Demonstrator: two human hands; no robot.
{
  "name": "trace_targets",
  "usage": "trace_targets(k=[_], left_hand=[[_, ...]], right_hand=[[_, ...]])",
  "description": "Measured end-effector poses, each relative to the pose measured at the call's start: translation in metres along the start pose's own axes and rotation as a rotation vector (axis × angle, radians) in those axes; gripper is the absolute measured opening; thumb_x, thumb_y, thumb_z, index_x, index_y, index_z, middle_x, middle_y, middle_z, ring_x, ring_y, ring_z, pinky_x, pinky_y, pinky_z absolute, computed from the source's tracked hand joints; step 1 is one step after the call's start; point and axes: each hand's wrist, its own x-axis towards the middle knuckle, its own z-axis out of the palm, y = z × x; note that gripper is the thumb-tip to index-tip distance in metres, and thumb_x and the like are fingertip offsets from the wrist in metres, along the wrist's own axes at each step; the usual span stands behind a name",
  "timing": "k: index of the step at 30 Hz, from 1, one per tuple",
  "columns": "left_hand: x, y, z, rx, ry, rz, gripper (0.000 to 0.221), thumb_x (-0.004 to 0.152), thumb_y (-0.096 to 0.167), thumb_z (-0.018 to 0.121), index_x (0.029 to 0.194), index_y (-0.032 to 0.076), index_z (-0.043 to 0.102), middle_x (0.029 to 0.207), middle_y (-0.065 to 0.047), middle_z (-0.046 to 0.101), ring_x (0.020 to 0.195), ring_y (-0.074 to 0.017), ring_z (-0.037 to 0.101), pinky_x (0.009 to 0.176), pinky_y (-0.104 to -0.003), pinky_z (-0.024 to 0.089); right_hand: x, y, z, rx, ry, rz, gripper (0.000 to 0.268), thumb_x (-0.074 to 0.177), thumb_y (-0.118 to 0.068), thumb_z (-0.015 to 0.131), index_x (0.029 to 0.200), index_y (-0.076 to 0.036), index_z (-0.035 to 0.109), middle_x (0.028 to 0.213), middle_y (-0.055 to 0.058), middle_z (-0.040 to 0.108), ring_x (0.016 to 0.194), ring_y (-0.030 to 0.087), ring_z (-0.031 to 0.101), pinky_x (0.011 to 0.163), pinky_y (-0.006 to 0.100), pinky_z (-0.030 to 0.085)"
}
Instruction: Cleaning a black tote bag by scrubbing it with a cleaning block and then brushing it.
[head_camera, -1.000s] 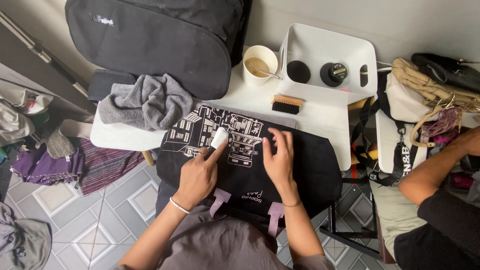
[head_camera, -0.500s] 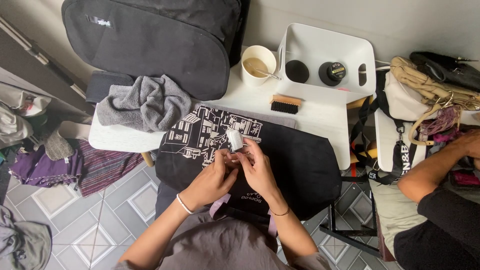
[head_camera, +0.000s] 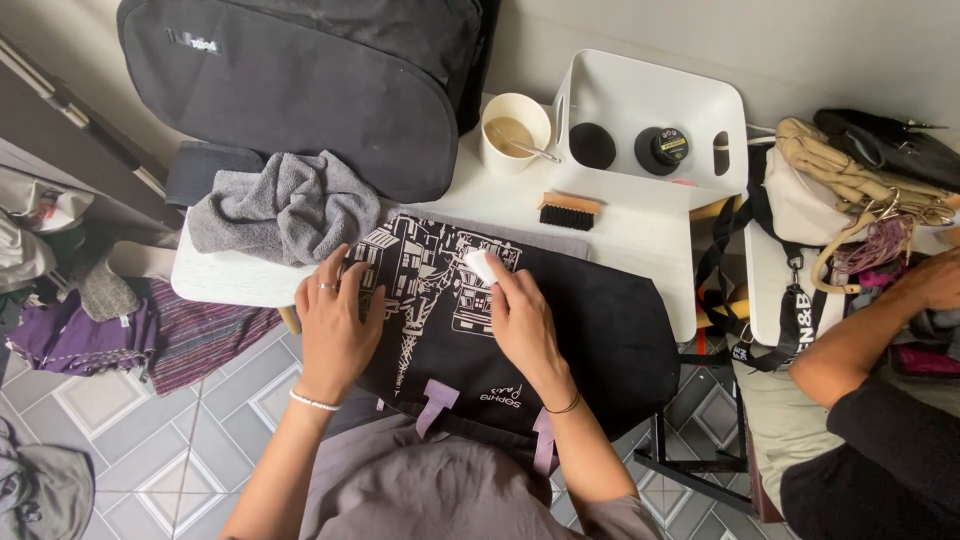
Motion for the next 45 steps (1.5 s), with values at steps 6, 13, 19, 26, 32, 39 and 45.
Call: trace_targets(k=[6, 13, 19, 26, 32, 39, 45], left_hand=[[-0.007, -0.006, 0.006, -0.033, -0.118, -0.082, 0.039, 0.099, 0.027, 0.067, 0.131, 0.007, 0.057, 0.141, -0.019, 0.052, 0.135, -0.0361, 0.051, 0.108, -0.049, 0.038], [-0.009, -0.005, 0.011, -0.027, -0.128, -0.152, 0.045, 0.100, 0.032, 0.065, 0.134, 0.005, 0.055, 0.142, -0.019, 0.052, 0.134, -0.0363, 0.051, 0.101, -0.048, 0.044], [-0.009, -0.002, 0.010, 0.056, -0.093, -0.208, 0.055, 0.098, 0.040, 0.066, 0.138, 0.005, 0.052, 0.137, -0.021, 0.052, 0.123, -0.0396, 0.057, 0.091, -0.047, 0.050], [-0.004, -0.003, 0.002, 0.025, -0.140, -0.265, 0.063, 0.097, 0.044, 0.067, 0.140, 0.001, 0.052, 0.130, -0.022, 0.057, 0.110, -0.0402, 0.064, 0.085, -0.046, 0.052], [0.003, -0.003, -0.008, -0.057, -0.222, -0.335, 0.066, 0.097, 0.049, 0.066, 0.142, 0.004, 0.050, 0.129, -0.020, 0.055, 0.108, -0.0417, 0.066, 0.080, -0.048, 0.057], [0.012, -0.004, -0.017, -0.096, -0.369, -0.380, 0.068, 0.097, 0.053, 0.061, 0.146, 0.007, 0.052, 0.131, -0.019, 0.050, 0.112, -0.0458, 0.065, 0.080, -0.056, 0.060], [0.014, -0.005, -0.018, -0.127, -0.388, -0.384, 0.074, 0.097, 0.056, 0.061, 0.148, 0.005, 0.049, 0.132, -0.021, 0.048, 0.114, -0.0503, 0.063, 0.083, -0.061, 0.058]], right_hand=[[0.013, -0.015, 0.003, -0.060, -0.054, 0.027, 0.048, 0.103, -0.008, 0.047, 0.150, -0.011, 0.051, 0.099, 0.020, 0.061, 0.084, 0.041, 0.067, 0.062, 0.048, 0.057], [0.020, -0.018, 0.015, -0.037, -0.076, 0.030, 0.048, 0.103, -0.006, 0.047, 0.151, -0.008, 0.049, 0.099, 0.019, 0.063, 0.073, 0.036, 0.069, 0.052, 0.042, 0.057], [0.029, -0.027, 0.009, 0.000, -0.132, 0.040, 0.049, 0.103, -0.002, 0.046, 0.151, -0.005, 0.047, 0.102, 0.023, 0.064, 0.077, 0.034, 0.070, 0.056, 0.041, 0.059], [0.033, -0.031, 0.001, 0.016, -0.183, -0.020, 0.046, 0.103, -0.005, 0.048, 0.149, -0.007, 0.051, 0.102, 0.022, 0.065, 0.076, 0.036, 0.070, 0.055, 0.042, 0.058], [0.026, -0.008, -0.002, -0.046, -0.222, -0.084, 0.046, 0.104, -0.015, 0.049, 0.150, -0.017, 0.052, 0.096, 0.014, 0.066, 0.080, 0.036, 0.070, 0.059, 0.044, 0.057], [0.017, 0.003, -0.007, -0.070, -0.197, -0.055, 0.048, 0.103, -0.013, 0.049, 0.151, -0.019, 0.052, 0.097, 0.014, 0.064, 0.086, 0.038, 0.069, 0.066, 0.046, 0.058], [0.012, -0.007, -0.011, 0.051, -0.272, -0.090, 0.044, 0.102, -0.018, 0.052, 0.145, -0.025, 0.059, 0.095, 0.009, 0.068, 0.086, 0.035, 0.071, 0.067, 0.041, 0.059]])
